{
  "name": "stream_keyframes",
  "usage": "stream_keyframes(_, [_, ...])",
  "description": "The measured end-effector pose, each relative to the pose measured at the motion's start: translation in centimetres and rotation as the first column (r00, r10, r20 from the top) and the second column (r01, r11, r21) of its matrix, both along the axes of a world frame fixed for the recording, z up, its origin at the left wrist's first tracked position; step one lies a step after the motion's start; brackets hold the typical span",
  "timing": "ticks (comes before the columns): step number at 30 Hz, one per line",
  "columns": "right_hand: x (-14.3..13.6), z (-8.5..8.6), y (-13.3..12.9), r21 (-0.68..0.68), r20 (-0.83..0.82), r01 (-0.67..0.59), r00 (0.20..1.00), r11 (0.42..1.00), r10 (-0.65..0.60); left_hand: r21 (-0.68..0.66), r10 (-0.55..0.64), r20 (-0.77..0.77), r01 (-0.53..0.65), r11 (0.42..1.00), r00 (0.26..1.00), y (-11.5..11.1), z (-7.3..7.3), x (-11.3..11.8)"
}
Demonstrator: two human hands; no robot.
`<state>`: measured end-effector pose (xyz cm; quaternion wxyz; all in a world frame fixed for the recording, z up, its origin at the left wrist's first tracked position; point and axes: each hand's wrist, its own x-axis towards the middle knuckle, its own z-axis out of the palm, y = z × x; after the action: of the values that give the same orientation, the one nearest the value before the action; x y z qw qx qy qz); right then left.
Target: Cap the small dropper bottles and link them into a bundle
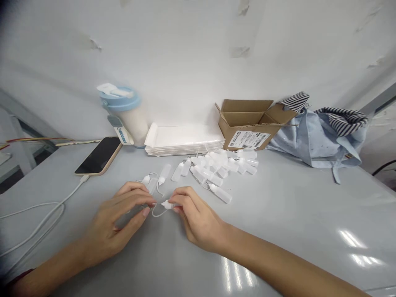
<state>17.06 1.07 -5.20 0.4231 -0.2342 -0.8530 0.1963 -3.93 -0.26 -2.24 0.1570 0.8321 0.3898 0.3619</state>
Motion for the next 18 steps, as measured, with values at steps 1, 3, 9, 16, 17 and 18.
stream_keyframes(1, [0.03,-0.01,0.0,-0.001,0.0,0.001,1.0,1.0,-0.001,-0.02,-0.002,0.009,0.002,1.0,1.0,-0.03,-0.02,-0.01])
stream_keyframes(3, [0.09,-0.09,0.0,-0.004,0.012,-0.002,1.0,1.0,0.002,-0.026,-0.002,0.024,0.002,1.0,1.0,-0.08,-0.11,-0.01])
stream_keyframes(9, [-0.01,-0.25,0.15,-0.03,0.022,-0.006,1.0,1.0,0.007,-0.017,-0.008,0.051,0.009,1.0,0.999,-0.22,-0.31,0.07])
stream_keyframes(16, [-0.16,-0.11,0.12,-0.079,0.083,-0.014,0.996,0.997,0.021,-0.005,-0.001,0.073,0.002,1.0,0.997,-0.35,-0.33,0.38])
stream_keyframes(17, [-0.11,-0.1,0.08,-0.09,0.084,-0.018,0.996,0.996,0.026,0.007,-0.005,0.076,0.005,1.0,0.997,-0.39,-0.38,0.44])
stream_keyframes(18, [-0.05,-0.1,0.04,-0.103,0.086,-0.024,0.996,0.994,0.033,0.019,-0.011,0.08,0.009,1.0,0.997,-0.44,-0.46,0.5])
